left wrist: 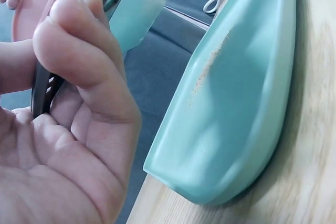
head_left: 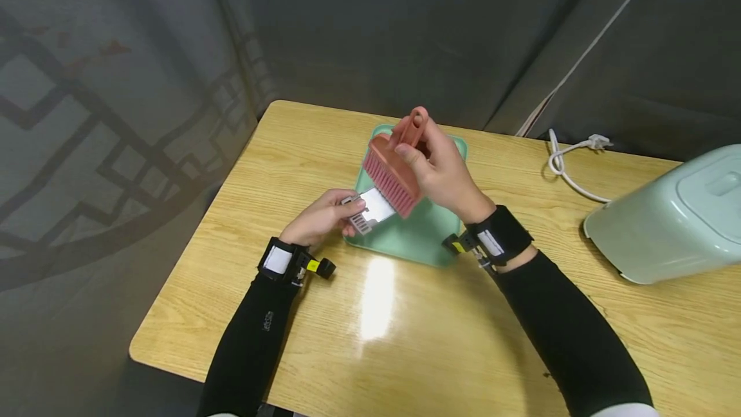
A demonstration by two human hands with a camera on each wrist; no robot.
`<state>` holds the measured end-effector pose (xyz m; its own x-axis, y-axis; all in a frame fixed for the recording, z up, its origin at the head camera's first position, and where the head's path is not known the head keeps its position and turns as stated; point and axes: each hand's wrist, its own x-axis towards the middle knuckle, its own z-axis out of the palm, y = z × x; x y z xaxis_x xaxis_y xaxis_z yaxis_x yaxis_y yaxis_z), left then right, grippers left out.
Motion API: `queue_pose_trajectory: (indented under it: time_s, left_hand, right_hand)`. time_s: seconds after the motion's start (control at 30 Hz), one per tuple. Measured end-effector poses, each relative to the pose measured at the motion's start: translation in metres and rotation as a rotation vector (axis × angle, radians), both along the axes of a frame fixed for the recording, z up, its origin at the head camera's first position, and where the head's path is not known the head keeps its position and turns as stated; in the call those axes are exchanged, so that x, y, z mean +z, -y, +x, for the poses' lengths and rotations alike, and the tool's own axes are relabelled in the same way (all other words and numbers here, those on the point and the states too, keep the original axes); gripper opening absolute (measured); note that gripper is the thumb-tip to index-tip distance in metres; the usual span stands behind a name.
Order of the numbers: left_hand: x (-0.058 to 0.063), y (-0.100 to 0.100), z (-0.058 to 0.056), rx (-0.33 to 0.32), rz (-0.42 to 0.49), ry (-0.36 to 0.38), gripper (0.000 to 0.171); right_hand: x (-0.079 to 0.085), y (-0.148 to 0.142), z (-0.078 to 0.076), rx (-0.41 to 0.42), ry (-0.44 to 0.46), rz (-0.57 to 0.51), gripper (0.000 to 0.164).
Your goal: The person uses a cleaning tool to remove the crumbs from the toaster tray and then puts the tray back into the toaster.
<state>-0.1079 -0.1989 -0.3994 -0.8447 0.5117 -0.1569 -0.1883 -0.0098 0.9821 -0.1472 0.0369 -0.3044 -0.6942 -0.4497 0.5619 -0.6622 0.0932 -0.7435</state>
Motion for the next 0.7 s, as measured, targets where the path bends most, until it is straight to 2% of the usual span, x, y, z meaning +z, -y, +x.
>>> queue_pose_trajectory:
  time_s: [0.37, 0.7]
  left_hand:
    - [0.001, 0.000, 0.000, -0.007, -0.003, -0.021, 0.025]
    - [0.000, 0.001, 0.002, 0.007, 0.005, -0.023, 0.020]
  right_hand:
    - [-0.001, 0.012, 0.007, 0.026, 0.010, 0.011, 0.022]
    - [-0.005, -0.002, -0.002, -0.045, 0.018, 0.039, 0.025]
